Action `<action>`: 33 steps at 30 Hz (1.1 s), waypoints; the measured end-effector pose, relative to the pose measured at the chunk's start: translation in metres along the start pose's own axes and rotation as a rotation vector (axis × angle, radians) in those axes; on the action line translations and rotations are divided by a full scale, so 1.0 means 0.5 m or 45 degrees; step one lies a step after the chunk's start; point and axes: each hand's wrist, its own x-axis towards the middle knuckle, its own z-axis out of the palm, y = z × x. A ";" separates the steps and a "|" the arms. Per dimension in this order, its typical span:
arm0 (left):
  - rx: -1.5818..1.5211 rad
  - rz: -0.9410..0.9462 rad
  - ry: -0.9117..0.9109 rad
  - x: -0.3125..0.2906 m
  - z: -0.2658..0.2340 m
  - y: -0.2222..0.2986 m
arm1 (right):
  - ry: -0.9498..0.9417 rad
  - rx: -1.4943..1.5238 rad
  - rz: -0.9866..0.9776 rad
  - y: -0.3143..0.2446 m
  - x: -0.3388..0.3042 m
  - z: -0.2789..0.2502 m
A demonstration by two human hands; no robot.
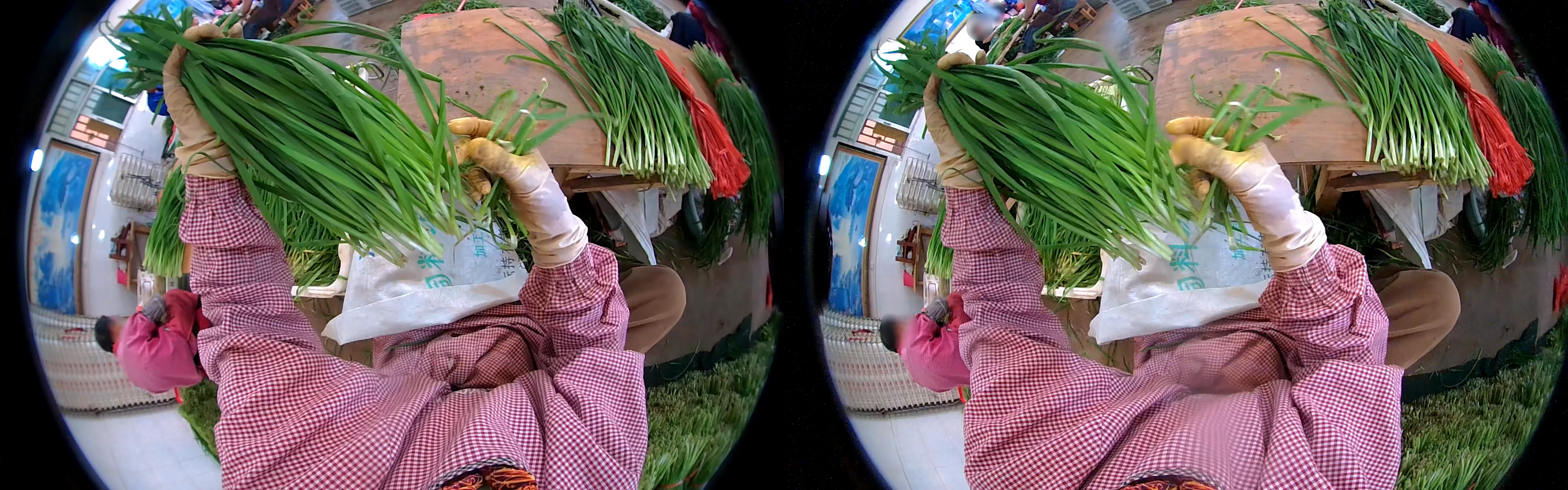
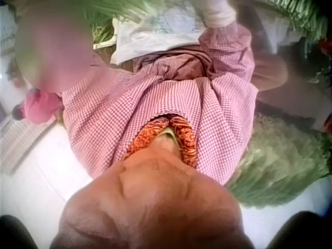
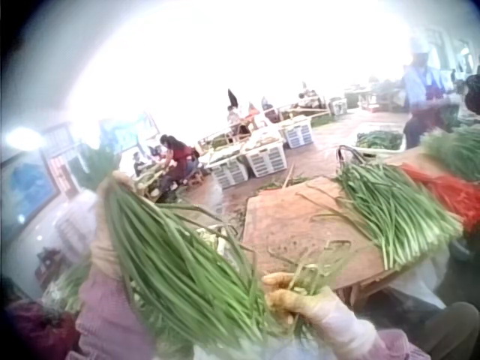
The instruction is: The person picks up bunches of green onions from a pile, removes individual yellowed or damaged leaves by hand, and places the sorted bunches into a white plastic crate.
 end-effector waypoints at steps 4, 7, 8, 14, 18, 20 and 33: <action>-0.068 -0.019 0.010 0.004 -0.004 -0.028 | 0.131 -0.378 -0.029 -0.006 0.000 0.029; -0.106 -0.013 -0.107 0.011 -0.024 -0.022 | 0.121 -0.284 0.044 -0.003 -0.002 0.013; -0.080 -0.024 -0.119 0.008 -0.020 -0.005 | 0.114 -0.221 0.061 0.002 -0.003 0.011; -0.165 -0.074 -0.026 -0.003 -0.021 -0.015 | 0.111 0.107 0.098 0.010 -0.002 -0.001; -0.133 -0.079 -0.013 -0.007 -0.028 -0.005 | 0.002 0.171 0.154 -0.004 -0.007 0.001; -0.213 -0.127 -0.118 0.005 -0.049 -0.002 | -0.019 -0.015 0.175 -0.005 -0.016 -0.011; 0.057 -0.188 -0.028 0.013 -0.099 0.013 | 0.723 -0.138 -0.034 0.050 -0.151 -0.082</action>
